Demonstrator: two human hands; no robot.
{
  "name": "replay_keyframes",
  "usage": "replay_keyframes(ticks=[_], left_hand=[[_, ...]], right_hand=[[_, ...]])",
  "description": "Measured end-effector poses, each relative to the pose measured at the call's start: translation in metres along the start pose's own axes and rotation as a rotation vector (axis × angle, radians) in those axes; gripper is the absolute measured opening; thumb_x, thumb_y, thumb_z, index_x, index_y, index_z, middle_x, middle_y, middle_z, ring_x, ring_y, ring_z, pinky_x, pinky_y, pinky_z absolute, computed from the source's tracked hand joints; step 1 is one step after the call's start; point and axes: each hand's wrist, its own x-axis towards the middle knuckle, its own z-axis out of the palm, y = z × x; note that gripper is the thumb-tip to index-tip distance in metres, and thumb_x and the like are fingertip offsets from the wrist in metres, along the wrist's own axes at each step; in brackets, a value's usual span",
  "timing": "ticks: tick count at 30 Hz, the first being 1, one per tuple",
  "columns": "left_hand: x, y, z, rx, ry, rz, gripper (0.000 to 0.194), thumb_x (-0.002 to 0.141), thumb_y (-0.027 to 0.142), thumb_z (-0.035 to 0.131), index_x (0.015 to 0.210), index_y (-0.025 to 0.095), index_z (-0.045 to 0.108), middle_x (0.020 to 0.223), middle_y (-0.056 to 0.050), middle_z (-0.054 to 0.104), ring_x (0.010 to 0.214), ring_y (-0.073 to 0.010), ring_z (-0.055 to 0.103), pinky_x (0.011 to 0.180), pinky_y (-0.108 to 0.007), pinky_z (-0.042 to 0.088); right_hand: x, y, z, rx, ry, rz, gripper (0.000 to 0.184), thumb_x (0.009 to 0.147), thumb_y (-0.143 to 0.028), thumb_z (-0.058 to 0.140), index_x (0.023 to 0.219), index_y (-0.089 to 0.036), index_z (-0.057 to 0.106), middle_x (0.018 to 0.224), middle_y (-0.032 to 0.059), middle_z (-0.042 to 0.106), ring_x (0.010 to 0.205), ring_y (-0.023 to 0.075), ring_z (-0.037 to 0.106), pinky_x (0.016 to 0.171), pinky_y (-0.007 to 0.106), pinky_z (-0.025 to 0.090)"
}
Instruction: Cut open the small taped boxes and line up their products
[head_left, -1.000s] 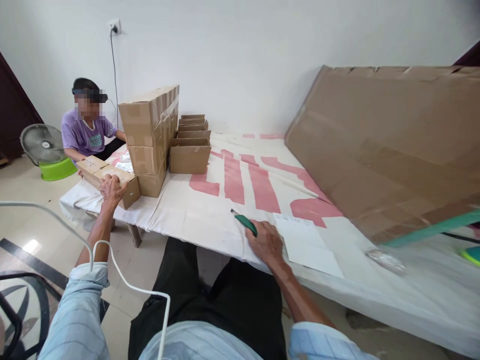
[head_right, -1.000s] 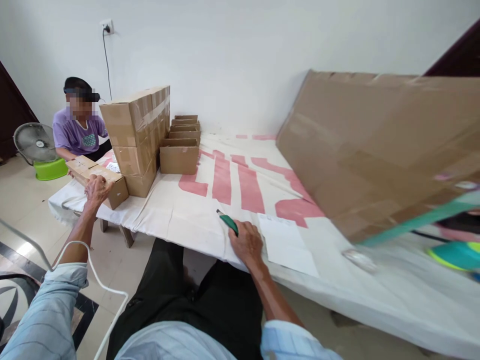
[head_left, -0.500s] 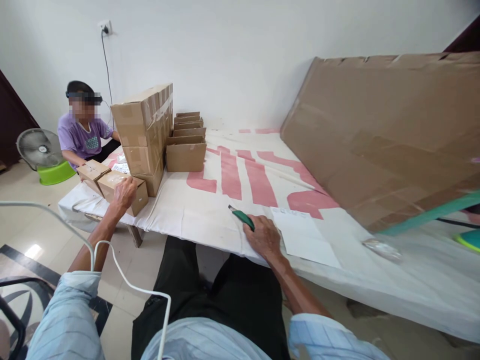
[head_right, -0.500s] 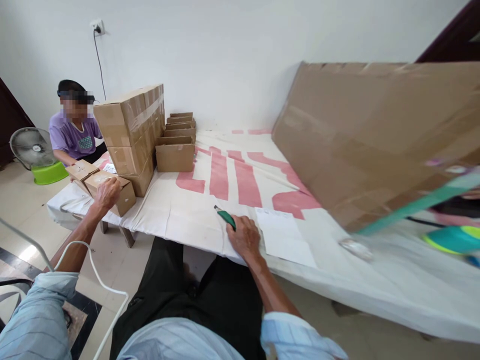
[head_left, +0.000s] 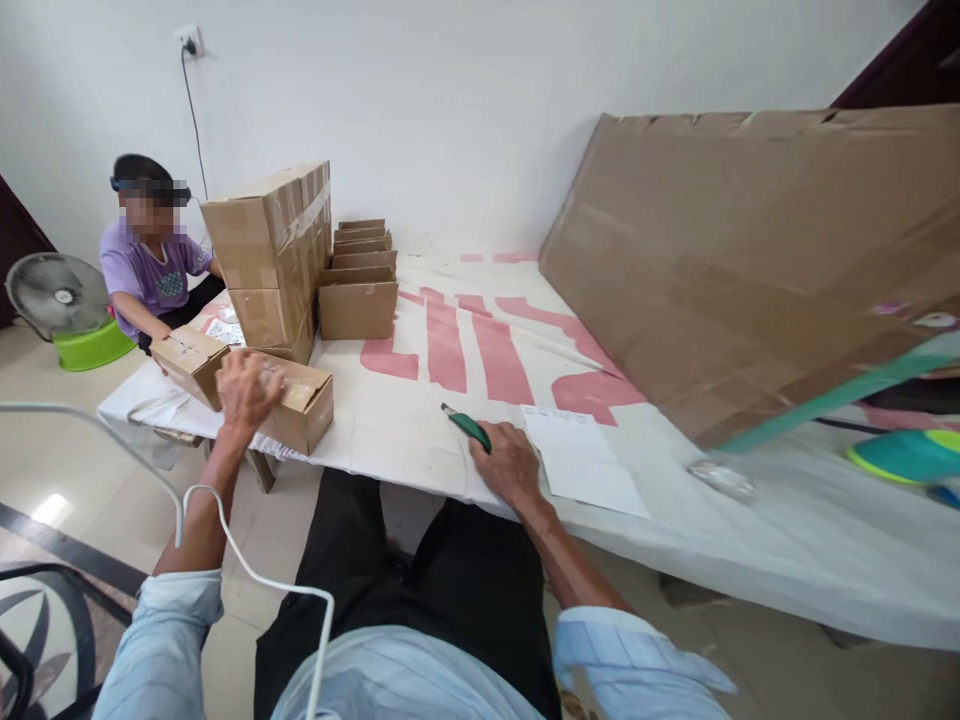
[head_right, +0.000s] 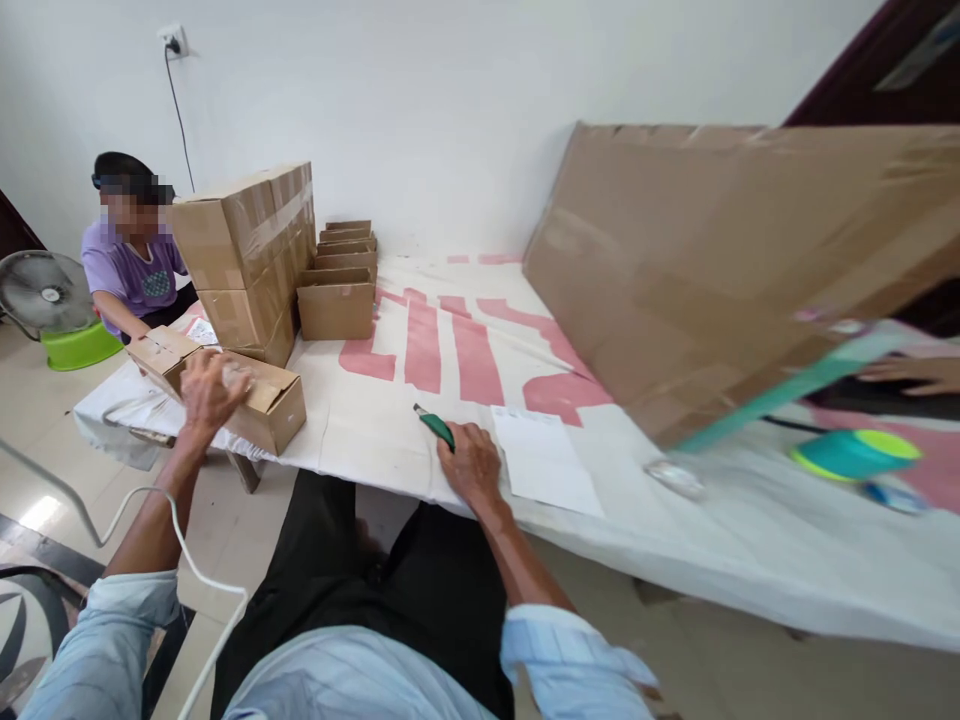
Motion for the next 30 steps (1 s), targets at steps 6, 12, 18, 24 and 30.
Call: replay_keyframes(ticks=[6, 12, 18, 24, 30], left_hand=[[0.015, -0.067, 0.017, -0.203, 0.04, -0.307, 0.05, 0.092, 0.04, 0.07, 0.135, 0.017, 0.064, 0.136, -0.017, 0.067, 0.137, -0.0353, 0.058, 0.121, -0.047, 0.045], [0.015, -0.063, 0.029, -0.17, 0.151, -0.398, 0.05, 0.094, 0.044, 0.066, 0.134, 0.014, 0.067, 0.142, -0.023, 0.062, 0.144, -0.0418, 0.05, 0.127, -0.058, 0.038], [0.006, -0.053, 0.033, -0.193, 0.053, -0.272, 0.036, 0.102, 0.039, 0.053, 0.124, 0.02, 0.073, 0.144, -0.017, 0.067, 0.144, -0.033, 0.053, 0.128, -0.047, 0.039], [-0.005, -0.032, 0.035, -0.228, 0.032, -0.159, 0.035, 0.103, 0.033, 0.049, 0.125, 0.018, 0.072, 0.141, -0.016, 0.07, 0.145, -0.0309, 0.054, 0.13, -0.046, 0.037], [-0.025, 0.021, 0.029, -0.162, 0.008, -0.189, 0.035, 0.104, 0.04, 0.054, 0.126, 0.02, 0.073, 0.145, -0.018, 0.065, 0.134, -0.0394, 0.058, 0.114, -0.056, 0.048]], right_hand=[[0.002, -0.003, -0.001, 0.002, 0.002, 0.015, 0.03, 0.096, -0.027, 0.054, 0.117, -0.017, 0.074, 0.101, 0.0131, 0.068, 0.096, 0.0296, 0.055, 0.087, 0.04, 0.044], [0.004, -0.005, -0.004, 0.013, 0.003, 0.008, 0.032, 0.095, -0.025, 0.054, 0.119, -0.017, 0.074, 0.102, 0.0131, 0.068, 0.098, 0.0297, 0.055, 0.089, 0.041, 0.046], [0.003, -0.004, -0.003, 0.004, -0.001, 0.016, 0.032, 0.096, -0.025, 0.054, 0.12, -0.016, 0.074, 0.104, 0.0137, 0.069, 0.1, 0.0298, 0.056, 0.09, 0.041, 0.045], [0.005, -0.005, -0.005, -0.001, -0.026, 0.021, 0.031, 0.096, -0.023, 0.055, 0.12, -0.016, 0.073, 0.104, 0.0136, 0.068, 0.099, 0.0292, 0.054, 0.09, 0.039, 0.043], [0.006, -0.005, -0.006, 0.004, -0.05, 0.015, 0.03, 0.098, -0.025, 0.055, 0.121, -0.017, 0.072, 0.107, 0.0137, 0.068, 0.1, 0.0295, 0.054, 0.09, 0.039, 0.043]])
